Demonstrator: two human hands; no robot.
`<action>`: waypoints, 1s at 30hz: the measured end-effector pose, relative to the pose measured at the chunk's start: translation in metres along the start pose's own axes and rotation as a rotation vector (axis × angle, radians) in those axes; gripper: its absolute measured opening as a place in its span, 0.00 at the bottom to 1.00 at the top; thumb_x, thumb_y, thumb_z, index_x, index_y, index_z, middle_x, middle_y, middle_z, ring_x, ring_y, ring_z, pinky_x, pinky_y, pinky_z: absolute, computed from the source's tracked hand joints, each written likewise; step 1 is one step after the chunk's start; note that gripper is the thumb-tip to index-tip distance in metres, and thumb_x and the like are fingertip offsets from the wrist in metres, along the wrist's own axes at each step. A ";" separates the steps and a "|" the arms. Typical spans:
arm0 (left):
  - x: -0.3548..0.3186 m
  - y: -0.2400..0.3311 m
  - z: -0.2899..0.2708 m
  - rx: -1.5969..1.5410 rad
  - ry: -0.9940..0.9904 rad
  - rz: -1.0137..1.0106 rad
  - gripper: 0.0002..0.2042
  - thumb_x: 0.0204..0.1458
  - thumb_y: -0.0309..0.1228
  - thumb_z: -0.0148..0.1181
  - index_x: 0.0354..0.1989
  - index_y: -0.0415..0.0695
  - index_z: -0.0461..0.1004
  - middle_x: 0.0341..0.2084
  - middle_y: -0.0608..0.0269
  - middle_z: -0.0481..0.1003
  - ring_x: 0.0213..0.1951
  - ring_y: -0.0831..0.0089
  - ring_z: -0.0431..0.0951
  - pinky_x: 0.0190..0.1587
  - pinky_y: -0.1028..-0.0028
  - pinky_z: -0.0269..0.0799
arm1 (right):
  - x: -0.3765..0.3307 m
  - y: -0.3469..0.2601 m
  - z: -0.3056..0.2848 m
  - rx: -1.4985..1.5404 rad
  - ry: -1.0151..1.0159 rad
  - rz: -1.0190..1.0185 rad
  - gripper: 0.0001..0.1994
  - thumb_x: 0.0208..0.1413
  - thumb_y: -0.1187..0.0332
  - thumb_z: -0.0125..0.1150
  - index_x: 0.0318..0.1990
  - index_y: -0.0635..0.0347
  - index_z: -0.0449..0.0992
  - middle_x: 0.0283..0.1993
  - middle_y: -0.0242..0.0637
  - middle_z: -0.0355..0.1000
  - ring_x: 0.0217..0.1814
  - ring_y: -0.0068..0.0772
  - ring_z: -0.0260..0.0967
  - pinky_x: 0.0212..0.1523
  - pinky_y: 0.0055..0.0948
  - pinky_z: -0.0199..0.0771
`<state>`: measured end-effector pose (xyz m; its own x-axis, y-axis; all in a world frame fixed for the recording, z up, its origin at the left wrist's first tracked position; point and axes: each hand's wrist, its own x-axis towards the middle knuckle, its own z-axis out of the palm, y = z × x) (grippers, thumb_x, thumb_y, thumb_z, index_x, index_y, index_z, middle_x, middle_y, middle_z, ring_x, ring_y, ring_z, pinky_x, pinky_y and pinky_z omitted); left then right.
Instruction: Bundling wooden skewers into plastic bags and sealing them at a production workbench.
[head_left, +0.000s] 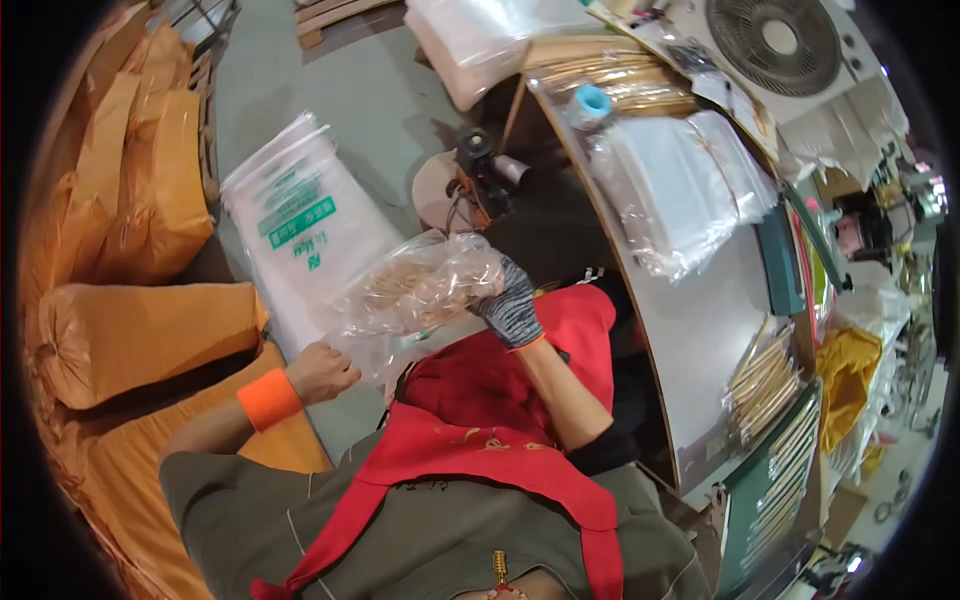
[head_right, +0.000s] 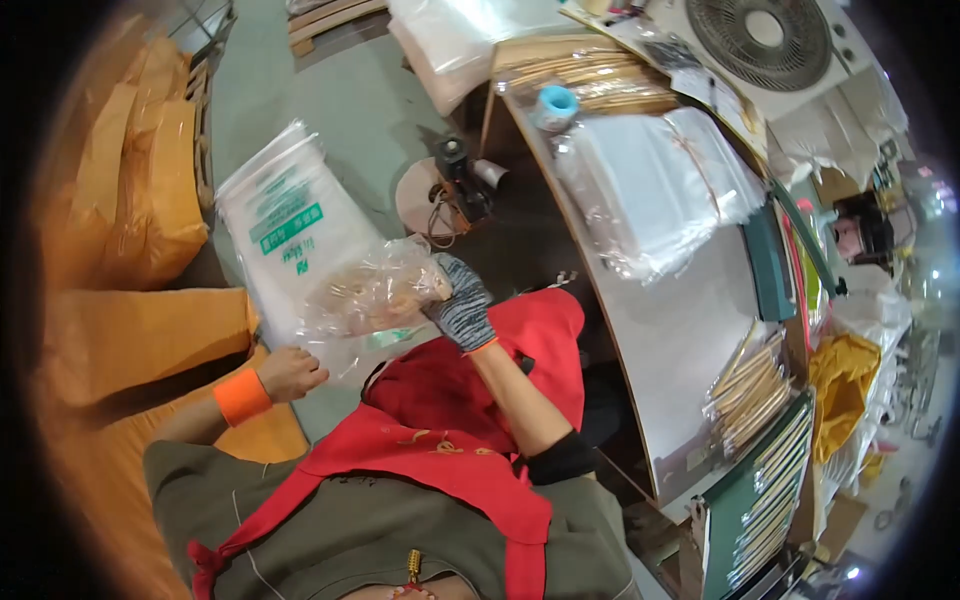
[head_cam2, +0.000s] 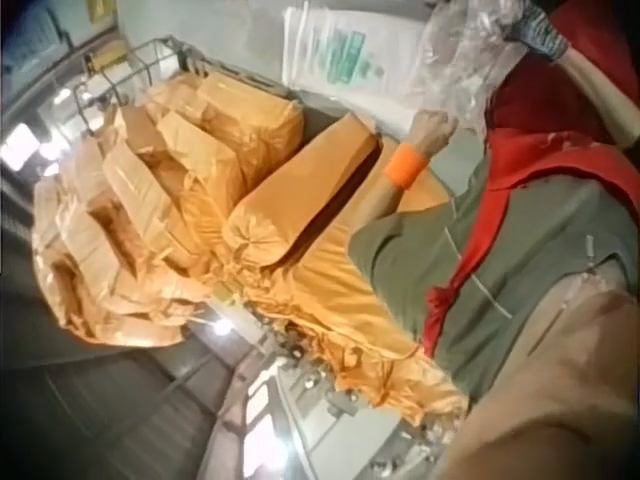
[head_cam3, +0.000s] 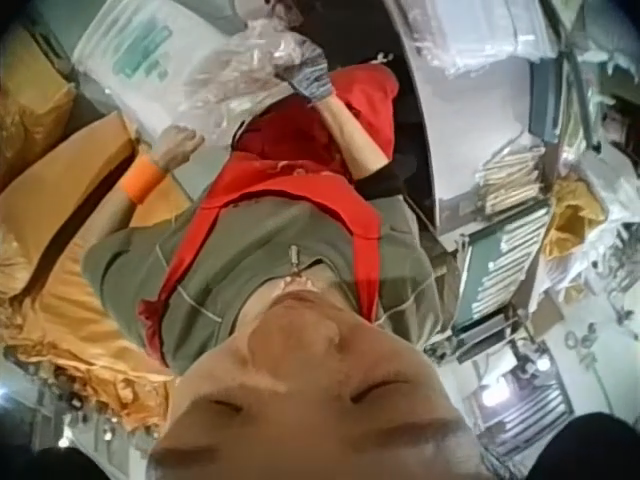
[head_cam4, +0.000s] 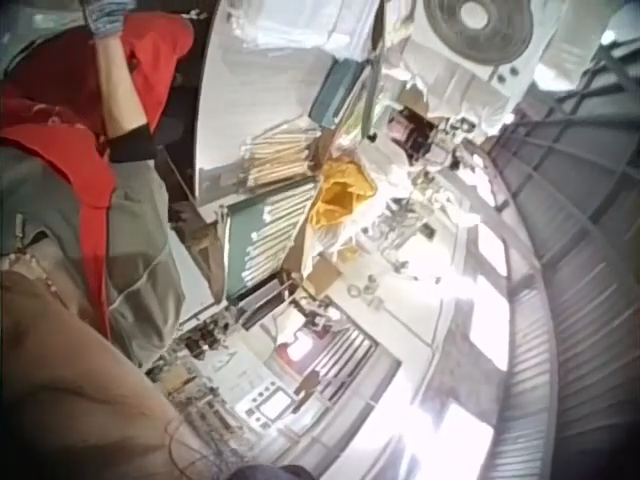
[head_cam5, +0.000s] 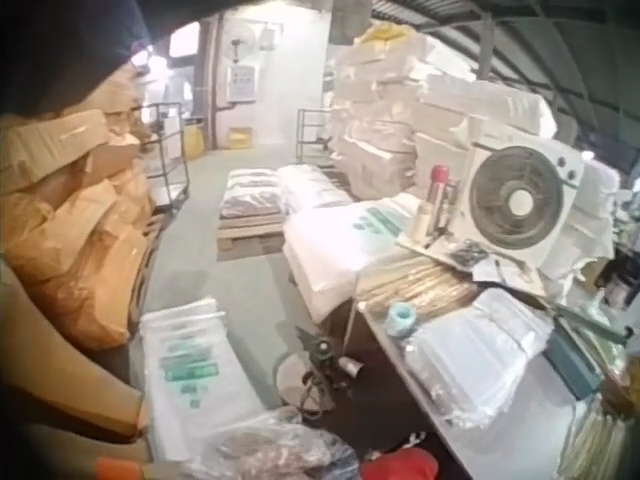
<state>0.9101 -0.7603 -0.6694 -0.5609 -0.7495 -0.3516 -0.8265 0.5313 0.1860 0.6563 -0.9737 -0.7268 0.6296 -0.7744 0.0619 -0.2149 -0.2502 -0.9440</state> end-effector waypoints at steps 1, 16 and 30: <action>0.003 -0.004 -0.006 -0.012 0.006 -0.005 0.04 0.40 0.32 0.55 0.21 0.47 0.69 0.18 0.68 0.70 0.23 0.68 0.74 0.24 0.66 0.67 | -0.006 0.038 0.010 -0.006 -0.013 0.004 0.25 0.38 0.64 0.67 0.46 0.59 0.68 0.42 0.40 0.72 0.44 0.40 0.70 0.46 0.38 0.73; 0.029 0.055 -0.156 -0.065 0.318 0.546 0.07 0.35 0.34 0.53 0.18 0.43 0.69 0.15 0.70 0.63 0.25 0.74 0.66 0.22 0.76 0.61 | 0.037 0.115 -0.047 -1.125 -0.480 -0.281 0.21 0.62 0.59 0.33 0.60 0.54 0.60 0.62 0.31 0.59 0.65 0.32 0.51 0.67 0.31 0.44; 0.072 0.087 -0.169 -0.229 -0.689 0.415 0.06 0.43 0.34 0.53 0.27 0.48 0.74 0.21 0.59 0.74 0.30 0.61 0.76 0.32 0.65 0.72 | -0.144 -0.001 -0.125 -0.517 0.016 -0.031 0.20 0.53 0.64 0.51 0.53 0.60 0.67 0.53 0.41 0.66 0.55 0.40 0.63 0.57 0.33 0.62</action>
<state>0.7898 -0.8344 -0.5235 -0.7286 -0.0619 -0.6821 -0.5903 0.5619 0.5795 0.4731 -0.9345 -0.6940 0.6309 -0.7698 0.0967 -0.5397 -0.5249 -0.6582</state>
